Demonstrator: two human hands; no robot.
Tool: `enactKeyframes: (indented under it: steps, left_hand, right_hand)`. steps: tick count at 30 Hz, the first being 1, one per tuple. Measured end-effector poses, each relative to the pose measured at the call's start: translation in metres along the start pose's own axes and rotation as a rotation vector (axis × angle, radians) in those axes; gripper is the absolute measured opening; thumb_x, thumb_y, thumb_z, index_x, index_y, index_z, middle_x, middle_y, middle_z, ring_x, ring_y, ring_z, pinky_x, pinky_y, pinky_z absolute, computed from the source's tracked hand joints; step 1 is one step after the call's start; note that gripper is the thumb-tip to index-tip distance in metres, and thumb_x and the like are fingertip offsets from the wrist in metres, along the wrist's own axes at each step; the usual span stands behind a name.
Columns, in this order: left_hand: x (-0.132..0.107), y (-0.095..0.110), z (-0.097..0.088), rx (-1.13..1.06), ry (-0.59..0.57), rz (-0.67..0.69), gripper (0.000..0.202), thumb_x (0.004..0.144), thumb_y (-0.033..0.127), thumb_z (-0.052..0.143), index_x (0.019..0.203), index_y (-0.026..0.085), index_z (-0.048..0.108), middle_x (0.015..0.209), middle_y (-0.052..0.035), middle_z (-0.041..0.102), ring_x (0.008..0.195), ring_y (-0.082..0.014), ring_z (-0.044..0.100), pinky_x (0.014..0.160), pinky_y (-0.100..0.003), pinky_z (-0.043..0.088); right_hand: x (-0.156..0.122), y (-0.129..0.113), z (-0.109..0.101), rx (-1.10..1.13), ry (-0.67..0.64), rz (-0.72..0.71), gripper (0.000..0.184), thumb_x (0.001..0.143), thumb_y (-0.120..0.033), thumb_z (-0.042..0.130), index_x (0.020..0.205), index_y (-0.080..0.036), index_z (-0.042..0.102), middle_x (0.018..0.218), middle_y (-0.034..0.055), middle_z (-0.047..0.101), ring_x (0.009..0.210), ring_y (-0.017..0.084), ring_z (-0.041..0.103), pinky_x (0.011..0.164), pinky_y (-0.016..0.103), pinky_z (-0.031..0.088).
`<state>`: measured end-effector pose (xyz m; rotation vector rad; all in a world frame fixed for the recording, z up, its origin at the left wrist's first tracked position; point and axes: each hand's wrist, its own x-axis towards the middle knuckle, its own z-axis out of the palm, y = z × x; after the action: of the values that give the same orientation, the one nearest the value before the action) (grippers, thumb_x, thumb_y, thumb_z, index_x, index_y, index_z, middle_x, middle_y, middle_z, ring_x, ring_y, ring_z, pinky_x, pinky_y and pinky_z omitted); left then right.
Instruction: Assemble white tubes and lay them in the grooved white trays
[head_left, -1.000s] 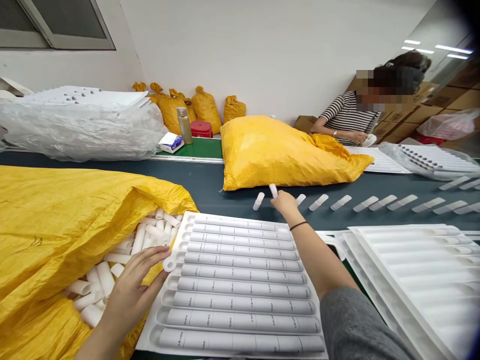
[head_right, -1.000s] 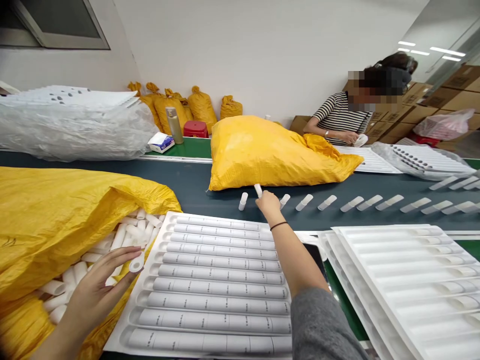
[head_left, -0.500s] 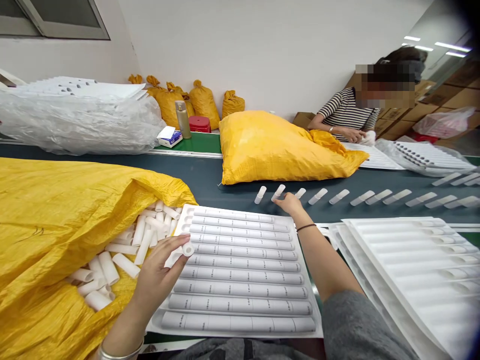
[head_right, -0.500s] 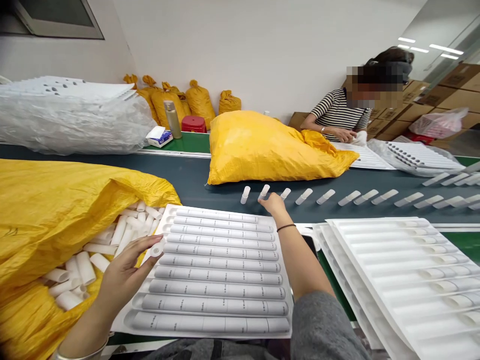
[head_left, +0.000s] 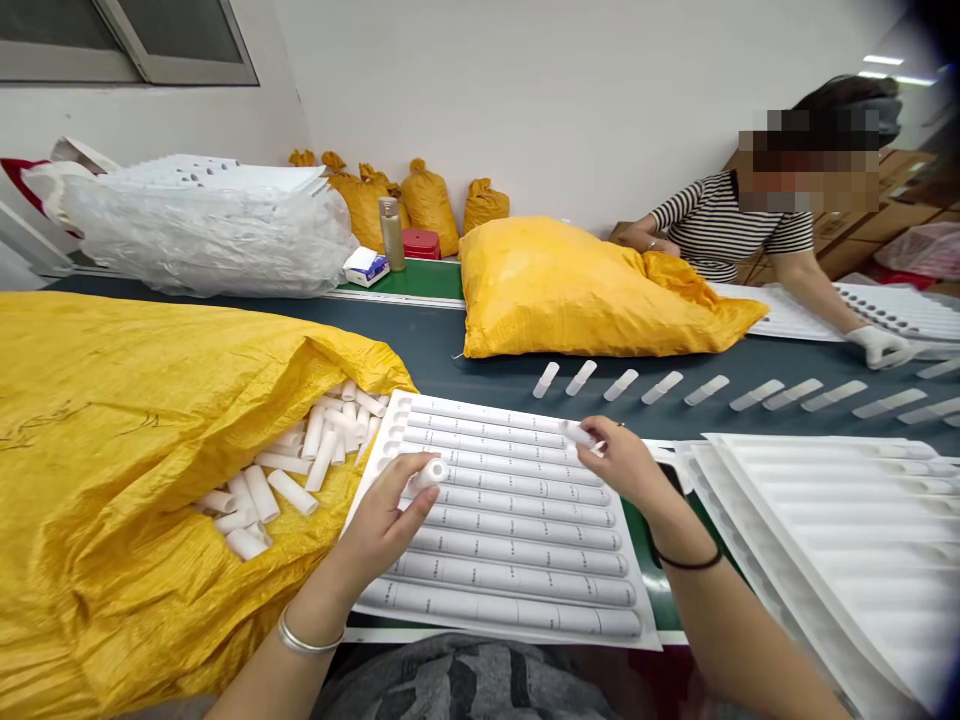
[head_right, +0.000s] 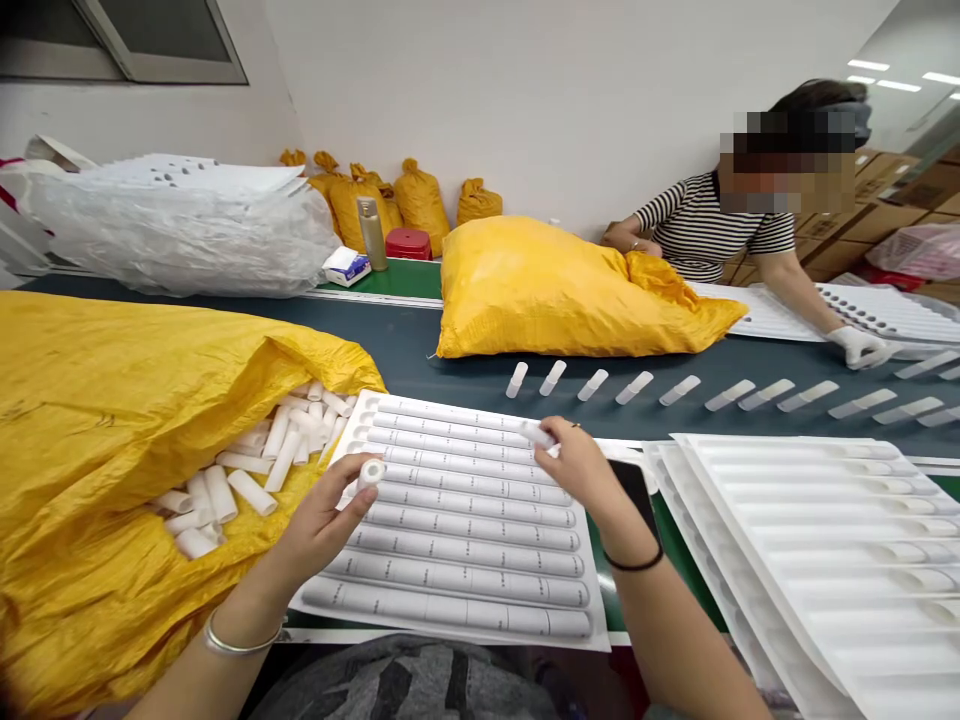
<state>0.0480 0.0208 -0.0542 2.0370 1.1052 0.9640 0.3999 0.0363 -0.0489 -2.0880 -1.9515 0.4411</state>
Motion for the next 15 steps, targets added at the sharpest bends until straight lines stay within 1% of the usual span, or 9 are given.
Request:
enactKeyframes:
  steps: [2,3,4,5,6,8,11,13,15]
  left_hand:
    - [0.002,0.006,0.001,0.099,-0.109,0.042,0.035,0.094,0.030,0.047,0.129,0.025,0.049,0.115,-0.0068,0.062,0.107,-0.0193,0.059,0.092,-0.033,0.049]
    - [0.003,0.009,0.001,0.155,-0.147,0.060,0.036,0.095,0.031,0.046,0.130,0.026,0.049,0.111,-0.0065,0.062,0.103,-0.0193,0.059,0.089,-0.033,0.049]
    - [0.004,0.012,0.002,0.205,-0.166,0.077,0.036,0.095,0.032,0.046,0.130,0.026,0.049,0.108,-0.0063,0.062,0.099,-0.0193,0.060,0.085,-0.032,0.050]
    - [0.005,0.013,0.001,0.252,-0.166,0.094,0.036,0.095,0.032,0.046,0.131,0.026,0.050,0.104,-0.0062,0.062,0.095,-0.0193,0.060,0.082,-0.032,0.050]
    - [0.005,0.014,0.001,0.295,-0.150,0.112,0.036,0.095,0.033,0.046,0.131,0.026,0.051,0.101,-0.0063,0.062,0.092,-0.0194,0.059,0.080,-0.033,0.050]
    - [0.005,0.015,-0.001,0.367,-0.102,0.152,0.037,0.095,0.033,0.046,0.131,0.026,0.053,0.098,-0.0067,0.062,0.089,-0.0197,0.059,0.079,-0.033,0.050]
    - [0.004,0.017,-0.005,0.440,-0.037,0.209,0.037,0.094,0.031,0.048,0.130,0.026,0.054,0.094,-0.0070,0.062,0.087,-0.0196,0.058,0.077,-0.034,0.049]
    - [0.003,0.019,-0.005,0.465,-0.015,0.246,0.037,0.093,0.030,0.050,0.129,0.026,0.055,0.092,-0.0070,0.062,0.085,-0.0195,0.058,0.076,-0.033,0.050]
    - [0.002,0.022,-0.003,0.464,-0.022,0.282,0.036,0.093,0.029,0.051,0.129,0.026,0.056,0.091,-0.0067,0.062,0.084,-0.0191,0.058,0.075,-0.033,0.050]
  right_hand:
    - [-0.021,-0.032,0.005,0.300,-0.014,-0.178,0.029,0.090,-0.032,0.053,0.116,-0.022,0.061,0.106,0.0066,0.068,0.086,0.019,0.064,0.074,0.028,0.052]
    - [-0.030,-0.048,0.008,0.428,-0.023,-0.276,0.029,0.091,-0.034,0.052,0.117,-0.024,0.062,0.106,0.0059,0.068,0.086,0.018,0.064,0.074,0.028,0.053]
    - [-0.038,-0.063,0.012,0.521,-0.028,-0.365,0.030,0.092,-0.035,0.052,0.119,-0.024,0.062,0.105,0.0057,0.068,0.086,0.018,0.064,0.075,0.029,0.053]
    - [-0.044,-0.076,0.016,0.558,-0.023,-0.433,0.031,0.093,-0.034,0.052,0.120,-0.025,0.061,0.103,0.0054,0.068,0.087,0.018,0.064,0.077,0.030,0.053]
    - [-0.047,-0.085,0.019,0.561,-0.004,-0.486,0.031,0.093,-0.032,0.052,0.122,-0.025,0.060,0.101,0.0055,0.068,0.088,0.018,0.063,0.079,0.032,0.053]
    - [-0.050,-0.096,0.021,0.517,0.063,-0.554,0.033,0.094,-0.029,0.051,0.126,-0.026,0.058,0.100,0.0067,0.065,0.091,0.019,0.062,0.082,0.035,0.052]
    - [-0.047,-0.098,0.018,0.431,0.146,-0.612,0.034,0.094,-0.025,0.051,0.127,-0.027,0.057,0.103,0.0086,0.059,0.096,0.021,0.059,0.084,0.037,0.052]
    - [-0.046,-0.098,0.015,0.398,0.152,-0.654,0.034,0.094,-0.023,0.050,0.127,-0.027,0.057,0.102,0.0084,0.058,0.096,0.020,0.058,0.083,0.036,0.053]
    - [-0.048,-0.098,0.013,0.380,0.146,-0.700,0.033,0.094,-0.022,0.051,0.126,-0.026,0.057,0.102,0.0085,0.057,0.095,0.020,0.058,0.082,0.035,0.053]
